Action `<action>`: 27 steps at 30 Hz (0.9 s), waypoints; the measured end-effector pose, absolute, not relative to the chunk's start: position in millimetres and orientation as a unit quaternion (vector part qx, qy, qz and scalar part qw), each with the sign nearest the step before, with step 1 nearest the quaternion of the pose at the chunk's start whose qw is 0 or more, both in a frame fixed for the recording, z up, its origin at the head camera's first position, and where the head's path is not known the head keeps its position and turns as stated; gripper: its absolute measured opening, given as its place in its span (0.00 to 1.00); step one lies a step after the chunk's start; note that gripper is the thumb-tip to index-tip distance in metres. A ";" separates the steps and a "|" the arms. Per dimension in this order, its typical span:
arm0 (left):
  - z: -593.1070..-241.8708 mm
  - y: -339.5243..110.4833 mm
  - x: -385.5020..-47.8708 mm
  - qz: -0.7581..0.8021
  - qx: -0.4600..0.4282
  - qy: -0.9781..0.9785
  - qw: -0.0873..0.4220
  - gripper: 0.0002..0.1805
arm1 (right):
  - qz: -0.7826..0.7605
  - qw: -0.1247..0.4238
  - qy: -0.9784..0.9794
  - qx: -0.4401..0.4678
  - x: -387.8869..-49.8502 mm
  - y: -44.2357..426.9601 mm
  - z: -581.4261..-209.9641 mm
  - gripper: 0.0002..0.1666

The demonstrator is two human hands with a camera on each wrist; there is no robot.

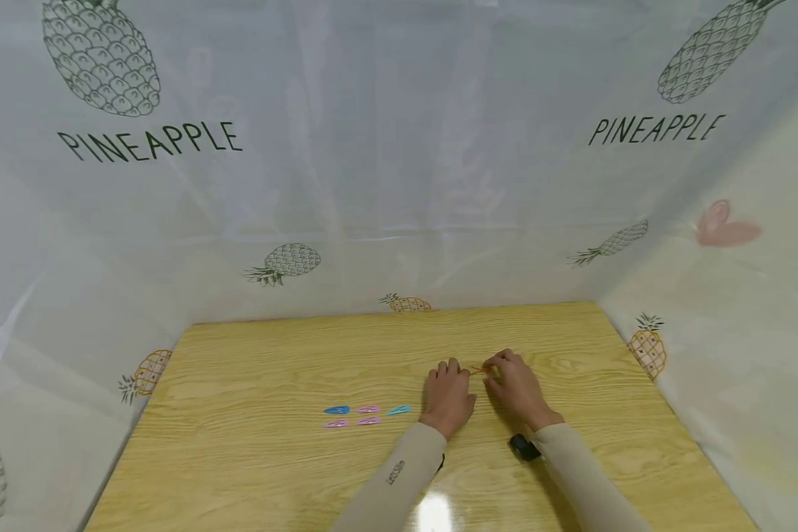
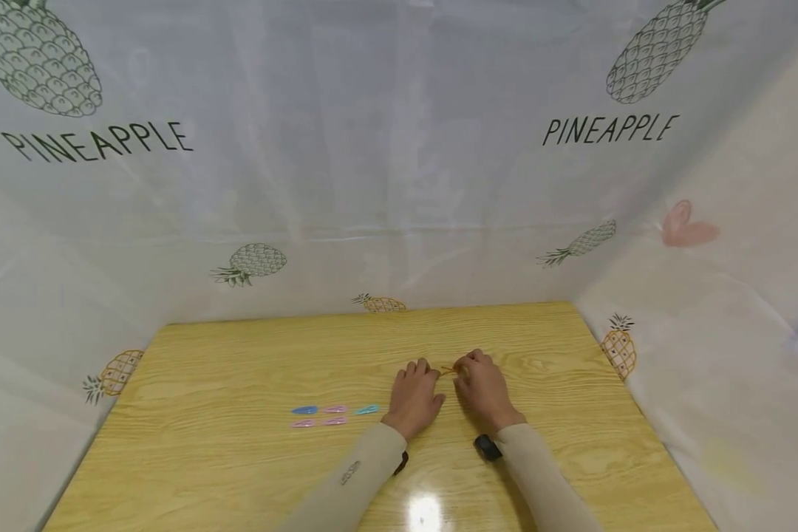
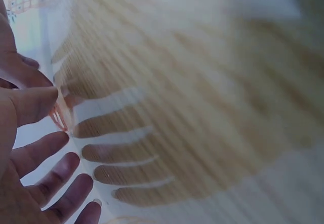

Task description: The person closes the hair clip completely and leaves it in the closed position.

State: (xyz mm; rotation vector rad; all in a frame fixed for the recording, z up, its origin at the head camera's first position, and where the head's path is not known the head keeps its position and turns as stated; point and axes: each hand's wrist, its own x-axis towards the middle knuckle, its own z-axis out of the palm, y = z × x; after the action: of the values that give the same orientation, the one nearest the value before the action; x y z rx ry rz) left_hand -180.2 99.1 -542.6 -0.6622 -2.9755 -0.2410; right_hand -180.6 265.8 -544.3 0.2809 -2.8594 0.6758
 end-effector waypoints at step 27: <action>-541.6 64.5 -169.6 -0.135 -0.214 -0.959 0.127 0.07 | 0.235 0.141 -0.949 0.156 -158.7 229.9 -536.0 0.13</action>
State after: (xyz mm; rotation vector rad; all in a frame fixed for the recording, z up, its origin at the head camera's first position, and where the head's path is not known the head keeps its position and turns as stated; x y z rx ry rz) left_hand -169.6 64.5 -541.6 -0.6230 -2.7923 -0.3929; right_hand -158.7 229.9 -536.0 0.4503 -2.7404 0.6790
